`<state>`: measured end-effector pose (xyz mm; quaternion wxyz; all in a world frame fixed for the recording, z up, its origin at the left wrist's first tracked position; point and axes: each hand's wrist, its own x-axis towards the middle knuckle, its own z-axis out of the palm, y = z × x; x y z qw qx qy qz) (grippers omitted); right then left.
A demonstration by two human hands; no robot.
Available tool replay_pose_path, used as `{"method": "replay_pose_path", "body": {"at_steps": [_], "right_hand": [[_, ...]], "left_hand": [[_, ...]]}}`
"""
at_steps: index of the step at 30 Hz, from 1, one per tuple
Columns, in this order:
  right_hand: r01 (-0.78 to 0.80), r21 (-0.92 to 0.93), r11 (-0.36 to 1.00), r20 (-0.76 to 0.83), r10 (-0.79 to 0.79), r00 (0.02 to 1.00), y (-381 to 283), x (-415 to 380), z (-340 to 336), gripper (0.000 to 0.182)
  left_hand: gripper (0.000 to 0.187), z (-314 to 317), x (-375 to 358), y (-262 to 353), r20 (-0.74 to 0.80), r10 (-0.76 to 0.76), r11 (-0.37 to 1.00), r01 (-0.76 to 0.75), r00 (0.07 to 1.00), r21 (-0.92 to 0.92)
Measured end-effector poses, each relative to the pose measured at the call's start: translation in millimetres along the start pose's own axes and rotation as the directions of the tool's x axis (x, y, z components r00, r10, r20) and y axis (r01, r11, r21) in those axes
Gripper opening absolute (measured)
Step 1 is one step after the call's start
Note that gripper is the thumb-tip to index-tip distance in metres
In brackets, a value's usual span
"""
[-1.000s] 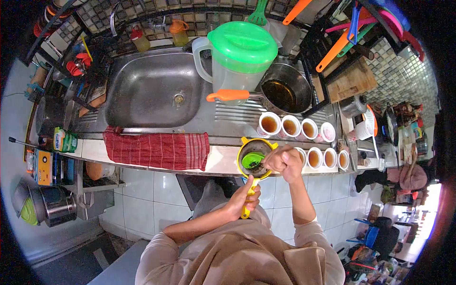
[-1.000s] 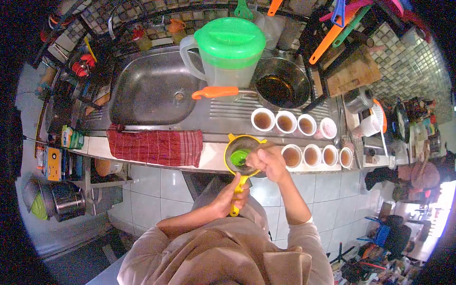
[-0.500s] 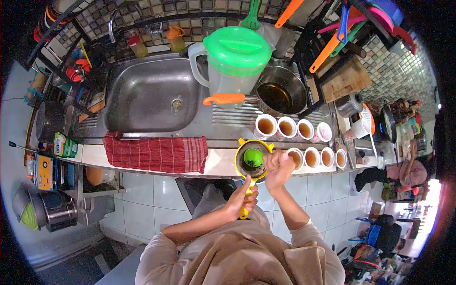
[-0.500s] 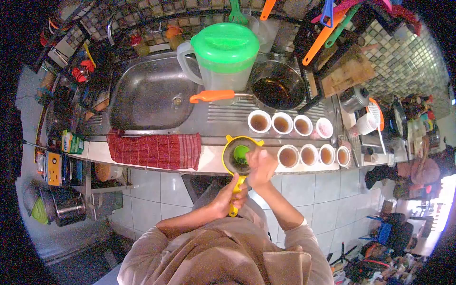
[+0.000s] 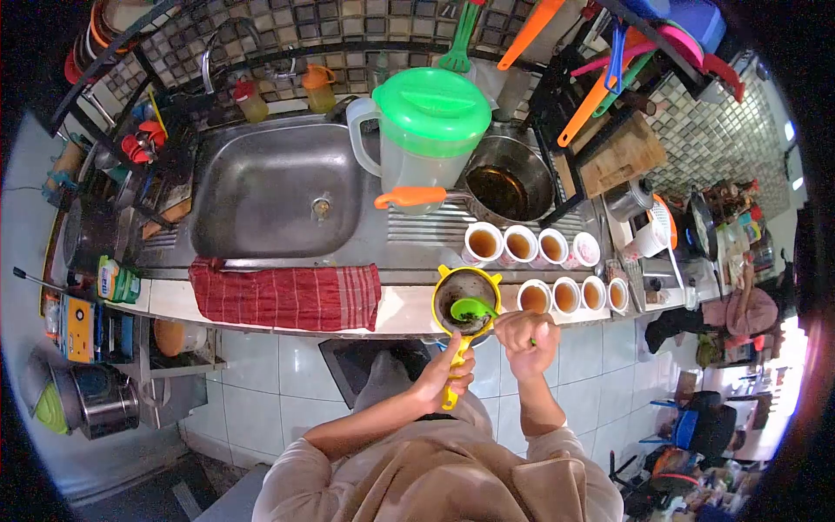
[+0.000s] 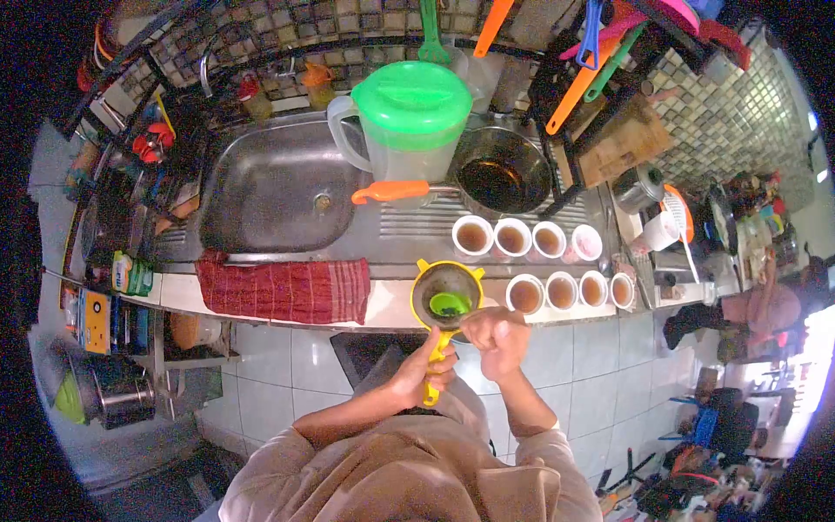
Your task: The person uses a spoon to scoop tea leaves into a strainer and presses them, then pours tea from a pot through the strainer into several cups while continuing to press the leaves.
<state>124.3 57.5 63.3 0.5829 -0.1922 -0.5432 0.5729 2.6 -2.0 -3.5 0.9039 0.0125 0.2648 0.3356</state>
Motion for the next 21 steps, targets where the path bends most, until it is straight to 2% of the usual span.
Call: {"method": "replay_pose_path", "body": {"at_steps": [1, 3, 4, 7, 8, 10, 11, 12, 14, 15, 16, 18, 19, 20, 21], "right_hand": [[0.004, -0.003, 1.000, -0.004, -0.004, 1.000, 1.1, -2.3, 0.8, 0.053], [-0.003, -0.157, 0.988, 0.006, 0.004, 1.000, 6.8, -7.0, 4.2, 0.051], [0.000, -0.157, 0.988, 0.001, 0.000, 1.000, 9.4, -7.3, 8.3, 0.051], [0.131, -0.240, 0.962, 0.117, -0.106, 0.988, 16.6, -9.1, 11.0, 0.051], [0.133, -0.250, 0.959, 0.110, -0.108, 0.988, 20.8, -11.3, 11.3, 0.051], [0.323, -0.345, 0.881, 0.170, -0.280, 0.945, 28.2, -15.2, 15.0, 0.050], [0.365, -0.398, 0.841, 0.220, -0.299, 0.929, 27.1, -15.7, 17.0, 0.050], [0.361, -0.399, 0.843, 0.218, -0.295, 0.930, 28.3, -16.9, 17.6, 0.050], [0.427, -0.495, 0.757, 0.197, -0.381, 0.903, 31.4, -20.0, 21.6, 0.050], [0.367, -0.418, 0.831, 0.135, -0.343, 0.929, 30.0, -20.6, 23.4, 0.051], [0.372, -0.417, 0.829, 0.132, -0.349, 0.928, 31.6, -21.6, 21.6, 0.051], [0.227, -0.409, 0.884, -0.100, -0.291, 0.951, 36.2, -23.3, 11.9, 0.050], [0.232, -0.410, 0.882, -0.098, -0.295, 0.950, 35.3, -22.0, 5.1, 0.050], [0.149, -0.175, 0.973, -0.183, -0.181, 0.966, 33.3, -19.6, -3.1, 0.048], [0.067, 0.076, 0.995, -0.237, -0.047, 0.970, 31.2, -16.3, -9.2, 0.046]], "left_hand": [[0.044, 1.0, -0.8, 1.4, -0.008, -0.007, 1.000, 0.007, 1.000, -0.004], [0.044, 0.7, -2.7, 2.1, -0.019, -0.016, 1.000, 0.016, 1.000, -0.005], [0.044, 0.1, -2.8, 1.0, -0.004, -0.011, 1.000, 0.011, 1.000, 0.001], [0.045, -0.1, -4.1, 2.5, 0.000, -0.008, 1.000, 0.008, 1.000, 0.015], [0.045, -0.2, -3.7, 2.2, -0.015, -0.004, 1.000, 0.004, 1.000, 0.018], [0.045, -2.1, 0.6, -0.2, -0.037, 0.006, 0.999, -0.004, 0.999, 0.040], [0.045, -3.3, 2.0, -1.2, -0.071, 0.028, 0.998, -0.024, 0.997, 0.061], [0.045, -3.6, 2.7, -1.6, -0.073, 0.026, 0.998, -0.022, 0.997, 0.058], [0.044, -3.9, 2.1, -1.6, -0.105, 0.044, 0.997, -0.038, 0.993, 0.063], [0.044, -4.7, 0.4, -0.9, -0.063, 0.033, 0.999, -0.031, 0.997, 0.040], [0.044, -7.8, 0.6, -0.6, -0.064, 0.034, 0.998, -0.031, 0.997, 0.046], [0.044, -15.1, 3.5, -0.7, 0.079, 0.004, 1.000, -0.004, 0.997, -0.006], [0.044, -14.5, 3.4, -0.1, 0.082, 0.006, 1.000, -0.006, 0.997, -0.004], [0.044, -13.4, 3.3, 0.5, 0.095, 0.000, 1.000, 0.002, 0.995, -0.016], [0.045, -12.9, 2.9, 0.8, 0.108, -0.007, 1.000, 0.011, 0.994, -0.029]]}}
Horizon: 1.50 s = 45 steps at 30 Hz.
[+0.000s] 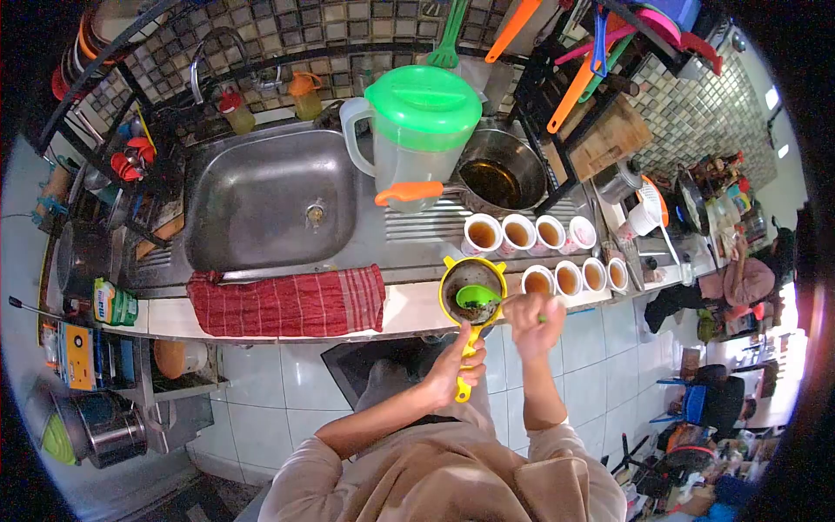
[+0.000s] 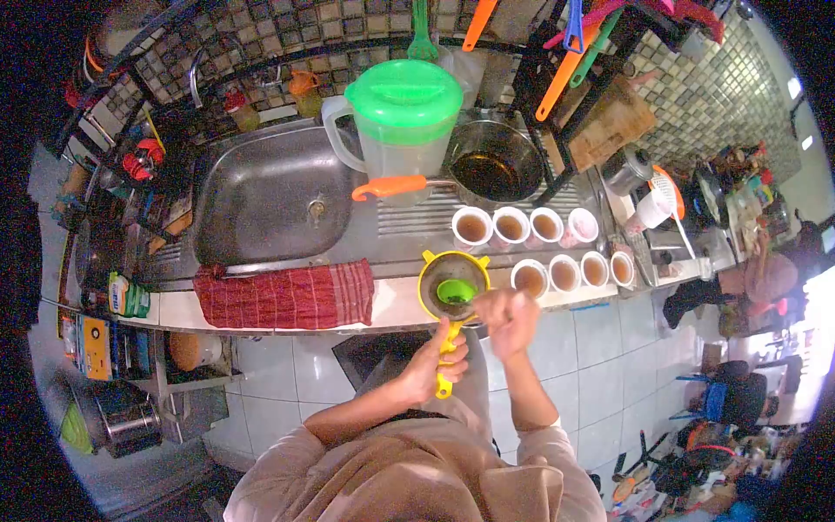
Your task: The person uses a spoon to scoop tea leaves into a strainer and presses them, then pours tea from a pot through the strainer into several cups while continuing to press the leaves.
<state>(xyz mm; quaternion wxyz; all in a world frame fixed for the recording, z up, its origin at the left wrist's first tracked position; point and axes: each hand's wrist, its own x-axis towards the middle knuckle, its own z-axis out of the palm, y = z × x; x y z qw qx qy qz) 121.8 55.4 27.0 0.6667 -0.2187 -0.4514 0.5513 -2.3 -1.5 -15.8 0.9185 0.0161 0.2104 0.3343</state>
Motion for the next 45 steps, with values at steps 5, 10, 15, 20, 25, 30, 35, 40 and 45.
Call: {"method": "replay_pose_path", "body": {"at_steps": [5, 10, 15, 20, 25, 30, 35, 40, 45], "right_hand": [[-0.072, 0.004, 0.997, 0.182, 0.070, 0.981, -23.1, 35.4, 6.0, 0.050], [-0.325, -0.339, 0.883, 0.381, 0.445, 0.810, -17.0, 53.8, 19.7, 0.045], [-0.466, -0.310, 0.829, 0.495, 0.559, 0.665, 3.3, 75.1, 17.5, 0.040], [-0.489, -0.263, 0.831, 0.356, 0.555, 0.752, 9.9, 67.6, 29.1, 0.040], [-0.440, -0.270, 0.856, 0.201, 0.497, 0.844, 16.2, 62.8, 42.1, 0.039], [-0.424, -0.248, 0.871, 0.083, 0.455, 0.887, 21.4, 67.1, 53.2, 0.040], [-0.378, -0.280, 0.882, -0.021, 0.388, 0.921, 27.5, 70.8, 57.3, 0.042], [-0.312, -0.217, 0.925, -0.147, 0.285, 0.947, 29.3, 72.1, 55.1, 0.042], [-0.223, -0.246, 0.943, -0.200, 0.176, 0.964, 30.8, 66.3, 54.0, 0.043]], "left_hand": [[0.045, 1.2, -0.7, 1.0, -0.010, -0.014, 1.000, 0.014, 1.000, 0.005], [0.045, 3.3, -2.5, 3.7, -0.039, -0.028, 1.000, 0.028, 0.999, 0.007], [0.044, 2.5, -1.2, 2.1, -0.030, -0.031, 1.000, 0.031, 0.999, -0.003], [0.045, 7.2, -1.8, 5.3, -0.035, -0.040, 0.999, 0.039, 0.999, -0.019], [0.046, 5.3, -1.6, 6.2, -0.031, -0.064, 0.997, 0.063, 0.997, -0.037], [0.046, 7.9, -3.7, 8.2, -0.028, -0.055, 0.998, 0.054, 0.998, -0.022], [0.046, 2.9, -1.7, 6.7, -0.036, -0.061, 0.998, 0.060, 0.998, -0.024], [0.046, 6.8, -3.7, 9.2, -0.089, -0.082, 0.997, 0.082, 0.993, -0.004], [0.045, 4.8, -3.7, 7.3, -0.059, -0.072, 0.997, 0.071, 0.996, -0.013]]}}
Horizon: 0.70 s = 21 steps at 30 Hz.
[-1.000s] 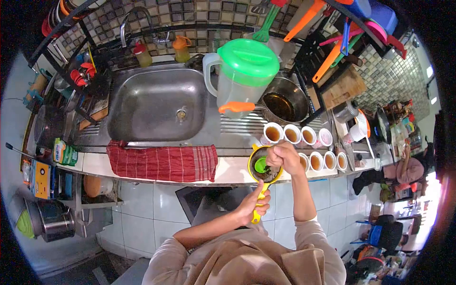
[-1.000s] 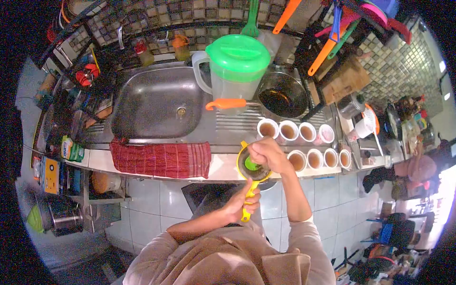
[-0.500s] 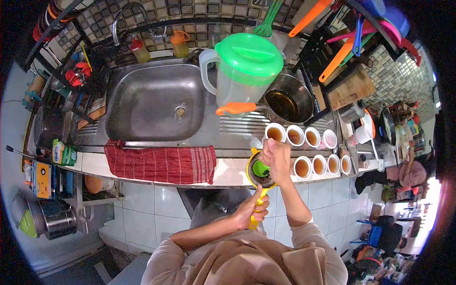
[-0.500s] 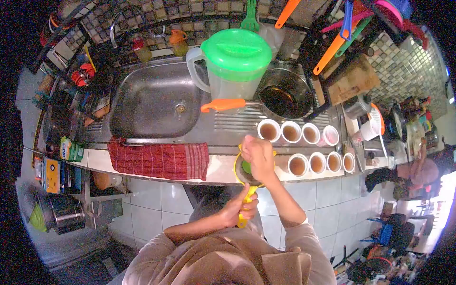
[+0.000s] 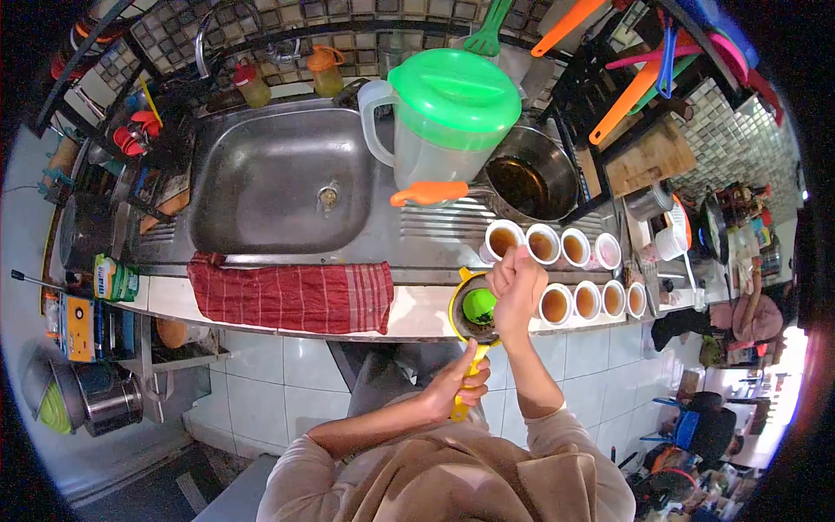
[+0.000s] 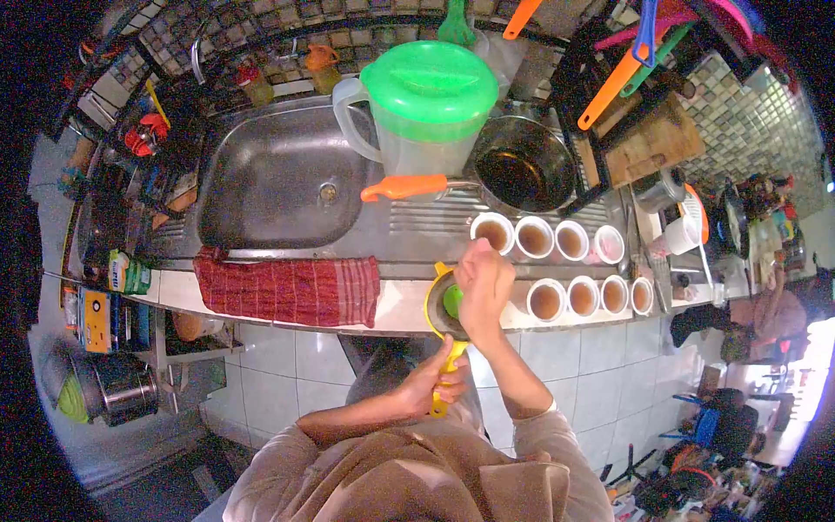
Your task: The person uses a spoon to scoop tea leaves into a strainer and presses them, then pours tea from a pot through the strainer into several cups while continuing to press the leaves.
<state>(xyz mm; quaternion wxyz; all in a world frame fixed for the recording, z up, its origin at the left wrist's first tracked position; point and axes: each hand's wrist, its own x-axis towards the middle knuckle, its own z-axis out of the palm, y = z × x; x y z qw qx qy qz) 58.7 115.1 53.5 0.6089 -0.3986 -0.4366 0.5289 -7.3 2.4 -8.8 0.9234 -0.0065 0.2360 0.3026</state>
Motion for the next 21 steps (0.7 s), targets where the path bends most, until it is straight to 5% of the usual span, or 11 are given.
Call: {"method": "replay_pose_path", "body": {"at_steps": [10, 13, 21], "right_hand": [[0.103, 0.124, 0.987, -0.005, -0.103, 0.995, -15.6, -34.3, -28.3, 0.038], [0.201, 0.331, 0.922, 0.068, -0.235, 0.970, -10.1, -49.4, -49.6, 0.040], [0.577, 0.309, 0.756, 0.006, -0.608, 0.794, -31.5, -76.4, -60.5, 0.037]], "left_hand": [[0.044, -8.5, 3.2, -1.5, 0.019, 0.012, 0.999, -0.013, 1.000, 0.030], [0.043, -7.1, 4.2, -2.3, 0.034, 0.023, 1.000, -0.023, 0.999, 0.016], [0.030, 9.0, 0.5, -5.5, 0.086, 0.118, 0.986, -0.128, 0.989, 0.111]]}}
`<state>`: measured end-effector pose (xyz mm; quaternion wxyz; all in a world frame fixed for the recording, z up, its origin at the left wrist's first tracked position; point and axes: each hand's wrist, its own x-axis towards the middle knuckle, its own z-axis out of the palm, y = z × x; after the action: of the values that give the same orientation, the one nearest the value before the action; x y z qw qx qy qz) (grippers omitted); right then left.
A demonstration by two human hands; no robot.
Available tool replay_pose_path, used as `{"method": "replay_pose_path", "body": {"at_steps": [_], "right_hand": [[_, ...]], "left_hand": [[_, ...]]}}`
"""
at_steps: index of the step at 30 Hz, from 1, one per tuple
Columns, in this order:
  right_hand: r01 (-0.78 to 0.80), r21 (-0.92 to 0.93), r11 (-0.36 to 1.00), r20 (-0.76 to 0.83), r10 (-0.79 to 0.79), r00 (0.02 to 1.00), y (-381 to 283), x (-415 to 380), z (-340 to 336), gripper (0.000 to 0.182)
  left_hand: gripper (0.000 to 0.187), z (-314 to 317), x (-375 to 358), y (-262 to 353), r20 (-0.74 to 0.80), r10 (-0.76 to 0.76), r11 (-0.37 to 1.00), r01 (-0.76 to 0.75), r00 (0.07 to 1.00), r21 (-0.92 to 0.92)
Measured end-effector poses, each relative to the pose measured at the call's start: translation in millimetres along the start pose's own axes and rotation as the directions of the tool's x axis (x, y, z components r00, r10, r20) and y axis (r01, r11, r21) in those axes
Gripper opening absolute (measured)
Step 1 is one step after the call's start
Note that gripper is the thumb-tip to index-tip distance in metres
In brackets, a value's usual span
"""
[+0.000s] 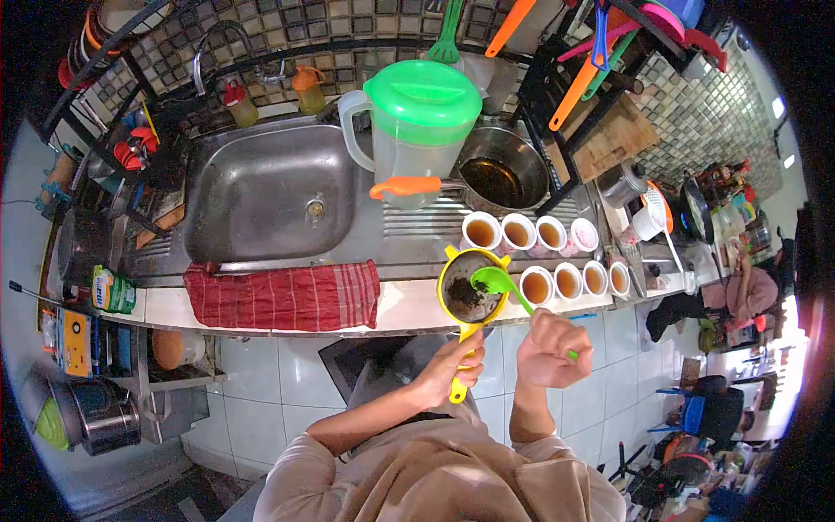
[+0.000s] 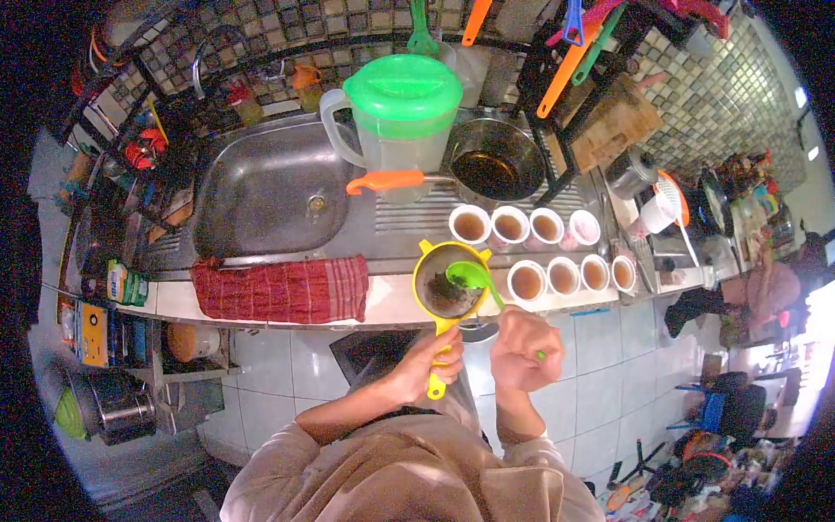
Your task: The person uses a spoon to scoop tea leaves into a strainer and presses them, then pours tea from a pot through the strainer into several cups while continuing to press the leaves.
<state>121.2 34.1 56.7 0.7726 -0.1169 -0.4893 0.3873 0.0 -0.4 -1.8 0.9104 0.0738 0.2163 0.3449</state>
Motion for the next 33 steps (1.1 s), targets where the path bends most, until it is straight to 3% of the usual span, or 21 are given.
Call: {"method": "replay_pose_path", "body": {"at_steps": [1, 3, 15, 22, 28, 33], "right_hand": [[0.000, 0.003, 1.000, 0.000, 0.000, 1.000, -3.4, -2.2, 0.4, 0.037], [-0.015, 0.065, 0.998, -0.145, 0.025, 0.989, -10.2, -4.4, 2.3, 0.037], [0.141, -0.145, 0.979, -0.060, -0.151, 0.987, -12.4, -3.3, 6.5, 0.036], [0.123, -0.169, 0.978, -0.018, -0.128, 0.992, -4.3, -5.3, 1.7, 0.037], [0.108, -0.192, 0.976, -0.011, -0.112, 0.994, 7.2, -5.0, 0.6, 0.037], [0.128, -0.202, 0.971, -0.025, -0.136, 0.990, 9.0, -1.8, 2.1, 0.036]], "left_hand": [[0.028, 2.9, -0.2, -0.9, 0.018, 0.048, 0.997, -0.049, 0.999, 0.052], [0.027, 11.1, -0.3, 0.9, 0.033, 0.039, 0.998, -0.040, 0.999, 0.042], [0.017, 39.2, -1.7, -0.3, 0.100, 0.038, 0.999, -0.040, 0.994, 0.022], [0.011, 25.3, -0.7, 1.3, 0.113, 0.039, 0.998, -0.034, 0.993, -0.050], [0.010, 17.1, 0.4, 1.1, 0.039, 0.001, 0.998, 0.002, 0.999, -0.058], [0.010, 21.3, 2.4, 2.4, 0.079, 0.014, 1.000, -0.013, 0.997, -0.007]]}}
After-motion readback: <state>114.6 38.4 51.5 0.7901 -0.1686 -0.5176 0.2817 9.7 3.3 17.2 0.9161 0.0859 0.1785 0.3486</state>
